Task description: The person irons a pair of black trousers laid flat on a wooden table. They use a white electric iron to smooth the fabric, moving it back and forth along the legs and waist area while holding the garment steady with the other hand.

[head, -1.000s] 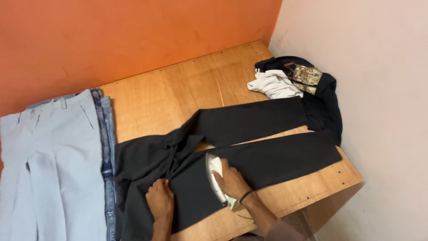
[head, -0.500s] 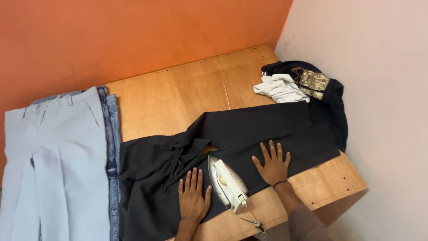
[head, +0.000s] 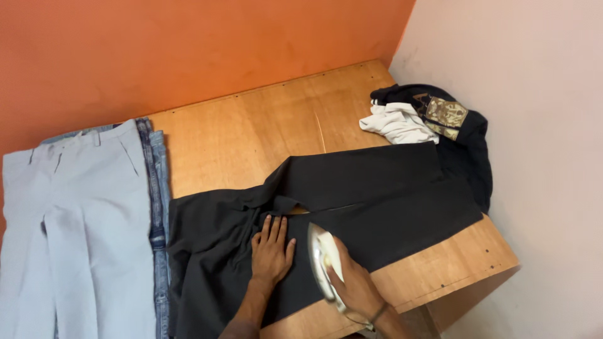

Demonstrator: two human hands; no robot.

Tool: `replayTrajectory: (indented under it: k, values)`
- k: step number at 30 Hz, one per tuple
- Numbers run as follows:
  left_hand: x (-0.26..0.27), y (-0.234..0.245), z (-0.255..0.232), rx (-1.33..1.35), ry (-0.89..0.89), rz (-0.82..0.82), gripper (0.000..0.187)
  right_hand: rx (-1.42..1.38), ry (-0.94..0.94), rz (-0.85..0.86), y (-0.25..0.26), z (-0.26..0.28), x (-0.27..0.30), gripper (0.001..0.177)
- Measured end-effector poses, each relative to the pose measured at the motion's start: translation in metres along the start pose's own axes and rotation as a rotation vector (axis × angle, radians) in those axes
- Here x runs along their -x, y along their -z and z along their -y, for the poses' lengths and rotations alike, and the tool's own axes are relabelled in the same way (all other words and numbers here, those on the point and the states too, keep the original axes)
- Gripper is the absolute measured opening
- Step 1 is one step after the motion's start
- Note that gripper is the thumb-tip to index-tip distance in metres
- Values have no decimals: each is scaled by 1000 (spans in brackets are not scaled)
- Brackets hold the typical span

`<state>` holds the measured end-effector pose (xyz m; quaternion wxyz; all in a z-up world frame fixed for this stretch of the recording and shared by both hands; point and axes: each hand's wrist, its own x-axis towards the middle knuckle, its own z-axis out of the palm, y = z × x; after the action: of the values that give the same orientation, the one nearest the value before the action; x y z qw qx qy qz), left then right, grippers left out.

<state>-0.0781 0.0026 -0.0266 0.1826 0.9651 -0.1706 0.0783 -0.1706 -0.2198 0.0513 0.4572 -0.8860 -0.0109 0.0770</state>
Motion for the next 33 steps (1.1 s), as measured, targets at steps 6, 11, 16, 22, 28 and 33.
replayTrajectory:
  k: [6,11,16,22,28,33]
  values:
    - [36,1,-22,-37,33,40,71,-6,-107,-31,1,-8,26,74]
    - [45,5,-24,-32,38,7,76,-13,178,-77,-11,0,-23,65]
    - [30,12,-21,-15,83,-14,76,62,2,-22,-11,19,-77,70]
    - [27,6,-32,-13,137,-32,73,42,58,31,6,15,-56,71]
    - [63,-7,-68,5,70,-69,72,-1,-70,-3,32,-5,21,67]
    - [68,-8,-64,-27,118,39,76,9,-7,-97,35,-18,9,65]
